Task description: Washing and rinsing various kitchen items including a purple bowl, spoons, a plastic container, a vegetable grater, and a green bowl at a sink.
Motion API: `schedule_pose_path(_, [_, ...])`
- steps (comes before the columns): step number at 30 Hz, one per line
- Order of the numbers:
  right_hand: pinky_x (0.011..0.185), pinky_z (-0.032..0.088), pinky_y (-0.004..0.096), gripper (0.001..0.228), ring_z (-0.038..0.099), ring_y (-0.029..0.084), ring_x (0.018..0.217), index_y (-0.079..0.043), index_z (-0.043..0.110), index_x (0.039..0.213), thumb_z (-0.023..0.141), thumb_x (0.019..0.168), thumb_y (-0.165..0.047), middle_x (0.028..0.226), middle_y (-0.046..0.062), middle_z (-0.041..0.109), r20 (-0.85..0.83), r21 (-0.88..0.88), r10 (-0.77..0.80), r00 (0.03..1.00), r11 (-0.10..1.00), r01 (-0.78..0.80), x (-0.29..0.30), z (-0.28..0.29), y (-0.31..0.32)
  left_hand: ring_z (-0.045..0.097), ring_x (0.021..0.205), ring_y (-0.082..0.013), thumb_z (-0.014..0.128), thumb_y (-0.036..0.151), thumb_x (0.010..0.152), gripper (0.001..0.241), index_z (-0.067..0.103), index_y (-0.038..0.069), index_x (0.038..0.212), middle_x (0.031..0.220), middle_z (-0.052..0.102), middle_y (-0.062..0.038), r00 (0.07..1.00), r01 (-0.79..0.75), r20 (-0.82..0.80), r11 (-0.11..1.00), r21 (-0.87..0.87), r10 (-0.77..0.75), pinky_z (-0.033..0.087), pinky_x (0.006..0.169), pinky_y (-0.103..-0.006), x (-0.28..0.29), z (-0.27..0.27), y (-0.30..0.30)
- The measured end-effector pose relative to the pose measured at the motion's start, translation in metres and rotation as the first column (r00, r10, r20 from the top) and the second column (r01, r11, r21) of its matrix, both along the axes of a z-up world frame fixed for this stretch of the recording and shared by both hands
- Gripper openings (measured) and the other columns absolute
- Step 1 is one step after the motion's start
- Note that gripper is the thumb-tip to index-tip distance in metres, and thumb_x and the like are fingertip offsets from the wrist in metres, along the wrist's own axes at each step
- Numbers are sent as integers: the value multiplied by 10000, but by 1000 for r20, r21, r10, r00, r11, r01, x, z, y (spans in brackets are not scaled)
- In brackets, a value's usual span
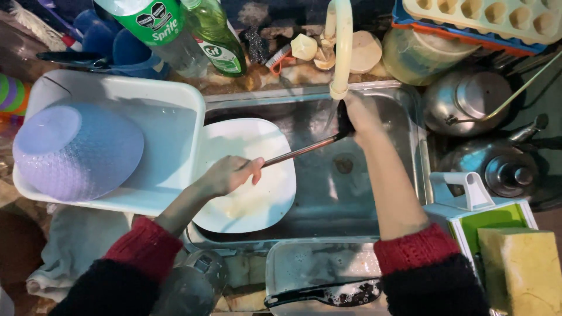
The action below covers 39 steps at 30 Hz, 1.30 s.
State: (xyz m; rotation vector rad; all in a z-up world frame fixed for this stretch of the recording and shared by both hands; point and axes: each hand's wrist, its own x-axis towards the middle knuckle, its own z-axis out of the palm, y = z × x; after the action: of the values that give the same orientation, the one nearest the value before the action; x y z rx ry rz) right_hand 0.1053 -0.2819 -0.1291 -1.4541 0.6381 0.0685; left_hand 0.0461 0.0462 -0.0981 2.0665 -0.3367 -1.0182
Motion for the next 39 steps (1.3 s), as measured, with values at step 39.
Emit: schedule_pose_path(39, [1120,481,389,507,618,282,1235,41,607,1292,433,831,-78,1309,163,668,344,635,-91,935,756,-160,-15,-11,37,734,854,-223,808,157,960,189,754,95,1131,1081,750,-52,172,-6,976,991,135,-132,565,699,-335,14,190,42])
